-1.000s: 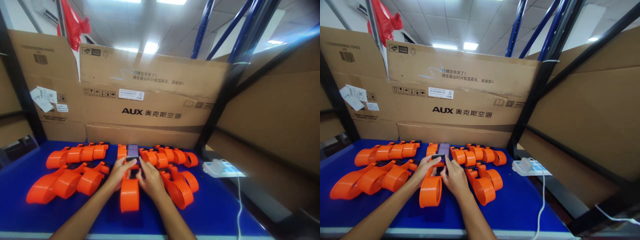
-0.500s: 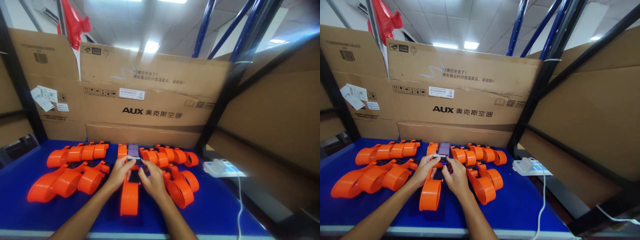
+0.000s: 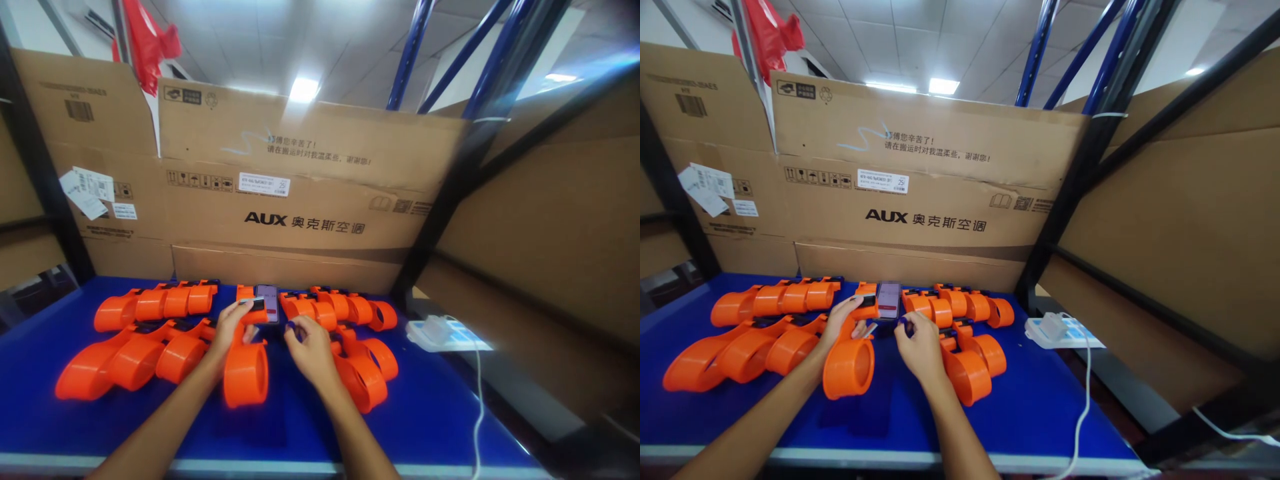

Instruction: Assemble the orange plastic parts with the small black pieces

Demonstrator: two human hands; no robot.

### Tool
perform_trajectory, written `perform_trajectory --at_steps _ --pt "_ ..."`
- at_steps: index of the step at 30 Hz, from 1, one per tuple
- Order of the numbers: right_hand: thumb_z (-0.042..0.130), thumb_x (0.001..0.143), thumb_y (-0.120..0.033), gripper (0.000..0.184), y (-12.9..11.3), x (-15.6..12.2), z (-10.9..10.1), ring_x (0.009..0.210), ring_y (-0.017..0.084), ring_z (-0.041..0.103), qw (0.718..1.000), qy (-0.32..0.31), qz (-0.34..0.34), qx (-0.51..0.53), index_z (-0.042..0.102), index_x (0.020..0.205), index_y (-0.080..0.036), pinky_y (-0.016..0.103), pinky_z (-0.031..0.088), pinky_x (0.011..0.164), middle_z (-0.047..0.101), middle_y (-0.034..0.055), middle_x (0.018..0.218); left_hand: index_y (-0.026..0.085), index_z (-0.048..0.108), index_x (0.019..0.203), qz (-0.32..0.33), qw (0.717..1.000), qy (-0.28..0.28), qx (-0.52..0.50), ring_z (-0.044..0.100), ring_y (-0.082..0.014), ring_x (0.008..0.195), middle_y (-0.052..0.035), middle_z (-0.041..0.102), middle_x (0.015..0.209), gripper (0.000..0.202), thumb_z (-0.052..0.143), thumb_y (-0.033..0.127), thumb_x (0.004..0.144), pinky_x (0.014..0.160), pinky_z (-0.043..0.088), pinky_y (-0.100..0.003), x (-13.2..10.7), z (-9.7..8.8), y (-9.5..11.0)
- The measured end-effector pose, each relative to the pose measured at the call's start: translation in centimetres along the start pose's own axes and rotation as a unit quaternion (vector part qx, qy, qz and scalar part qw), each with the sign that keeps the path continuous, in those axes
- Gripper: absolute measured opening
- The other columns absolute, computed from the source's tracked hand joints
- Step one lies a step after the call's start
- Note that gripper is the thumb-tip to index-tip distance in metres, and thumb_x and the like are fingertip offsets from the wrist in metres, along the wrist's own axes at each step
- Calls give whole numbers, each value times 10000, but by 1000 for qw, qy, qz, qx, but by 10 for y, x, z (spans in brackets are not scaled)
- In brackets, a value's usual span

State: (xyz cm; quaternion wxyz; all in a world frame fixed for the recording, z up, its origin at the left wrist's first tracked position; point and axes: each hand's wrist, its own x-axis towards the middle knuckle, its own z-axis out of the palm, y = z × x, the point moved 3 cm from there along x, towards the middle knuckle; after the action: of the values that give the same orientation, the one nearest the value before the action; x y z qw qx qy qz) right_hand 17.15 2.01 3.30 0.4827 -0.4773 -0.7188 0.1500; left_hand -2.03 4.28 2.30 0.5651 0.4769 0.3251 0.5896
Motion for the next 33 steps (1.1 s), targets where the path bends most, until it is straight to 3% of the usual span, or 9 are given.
perform_trajectory --at_steps 4,8,11,15,21,26,33 --pt "574 821 -198 143 2 -5 12 502 133 508 993 -105 17 -58 684 731 -186 219 330 488 543 -28 528 122 686 770 -11 1000 16 -6 409 -113 293 26 467 332 453 651 572 798 398 359 -243 0 -1 0" --pt "553 834 -163 247 4 -9 18 530 156 587 988 -134 50 -57 730 1006 -169 220 375 506 642 -4 585 137 661 745 -6 1000 28 2 399 -106 293 26 467 334 432 660 567 791 382 319 -230 -3 3 2" --pt "568 843 -176 334 6 -9 18 557 165 615 990 -119 61 -46 695 1152 -156 223 414 529 676 6 629 156 639 763 -2 999 44 3 398 -101 301 38 469 345 392 687 545 780 380 301 -220 -6 6 1" --pt "562 898 -262 267 6 -7 14 510 149 558 995 -76 53 -19 705 1100 -162 224 399 495 642 1 616 153 649 808 -2 998 61 28 390 -85 319 39 504 402 382 726 523 757 375 291 -210 -8 8 -2" --pt "536 966 -338 383 -13 -6 3 636 141 568 995 -20 -40 90 607 1318 -205 251 485 618 684 55 923 153 685 879 -8 997 23 71 377 -51 315 40 559 556 392 726 525 764 338 237 -199 -10 17 -5" --pt "577 943 -308 363 -24 -5 0 709 149 567 992 -37 -94 74 655 1293 -253 269 501 649 642 76 1057 171 682 978 -10 996 -5 89 381 -39 319 27 612 678 422 700 549 792 322 234 -205 -12 22 -6" --pt "593 932 -329 293 -14 -3 -1 652 156 554 996 45 -66 36 685 1185 -214 282 500 641 647 54 906 153 655 834 -19 998 54 36 369 -52 318 56 519 476 448 733 586 748 349 261 -191 -6 10 0"
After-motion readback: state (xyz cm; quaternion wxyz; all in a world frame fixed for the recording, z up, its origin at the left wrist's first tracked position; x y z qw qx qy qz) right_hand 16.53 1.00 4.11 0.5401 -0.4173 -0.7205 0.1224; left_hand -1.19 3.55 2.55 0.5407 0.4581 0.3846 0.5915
